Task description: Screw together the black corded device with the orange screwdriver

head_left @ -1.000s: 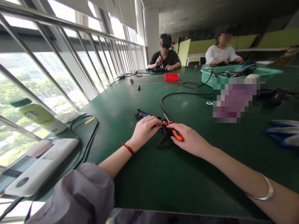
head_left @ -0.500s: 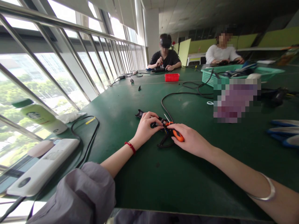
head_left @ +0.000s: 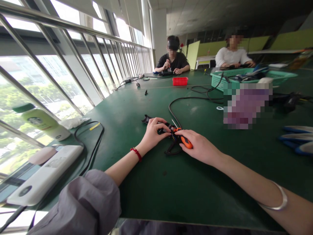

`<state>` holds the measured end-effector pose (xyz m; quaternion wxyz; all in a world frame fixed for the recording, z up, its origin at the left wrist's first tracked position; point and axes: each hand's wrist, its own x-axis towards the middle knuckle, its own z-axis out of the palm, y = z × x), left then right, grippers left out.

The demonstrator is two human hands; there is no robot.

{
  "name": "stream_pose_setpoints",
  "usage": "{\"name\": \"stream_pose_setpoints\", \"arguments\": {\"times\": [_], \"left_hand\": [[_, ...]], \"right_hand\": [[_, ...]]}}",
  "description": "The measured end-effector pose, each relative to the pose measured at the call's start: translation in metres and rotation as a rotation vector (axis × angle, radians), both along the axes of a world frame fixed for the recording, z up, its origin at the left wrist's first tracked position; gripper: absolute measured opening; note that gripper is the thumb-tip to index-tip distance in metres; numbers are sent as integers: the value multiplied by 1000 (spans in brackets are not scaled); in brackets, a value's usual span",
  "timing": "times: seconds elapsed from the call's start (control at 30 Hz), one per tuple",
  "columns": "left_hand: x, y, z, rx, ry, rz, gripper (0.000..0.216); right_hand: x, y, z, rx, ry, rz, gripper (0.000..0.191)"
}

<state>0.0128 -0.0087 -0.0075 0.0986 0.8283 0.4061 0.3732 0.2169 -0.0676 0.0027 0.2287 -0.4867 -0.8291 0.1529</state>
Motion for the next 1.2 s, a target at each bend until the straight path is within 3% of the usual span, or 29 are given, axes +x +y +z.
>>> {"name": "stream_pose_setpoints", "arguments": {"times": [0.3, 0.53, 0.77, 0.93, 1.2], "left_hand": [[-4, -2, 3, 45, 78, -45, 28], [-23, 10, 4, 85, 286, 25, 45], [-12, 2, 2, 111, 338, 191, 41], [-3, -4, 2, 123, 332, 257, 38], [-5, -3, 2, 122, 299, 217, 38]], "right_hand": [[-1, -2, 1, -10, 42, -49, 40], [2, -9, 15, 189, 279, -181, 26], [1, -22, 25, 269, 655, -70, 11], [-1, -21, 23, 201, 677, -55, 12], [-1, -19, 22, 190, 684, -48, 9]]}}
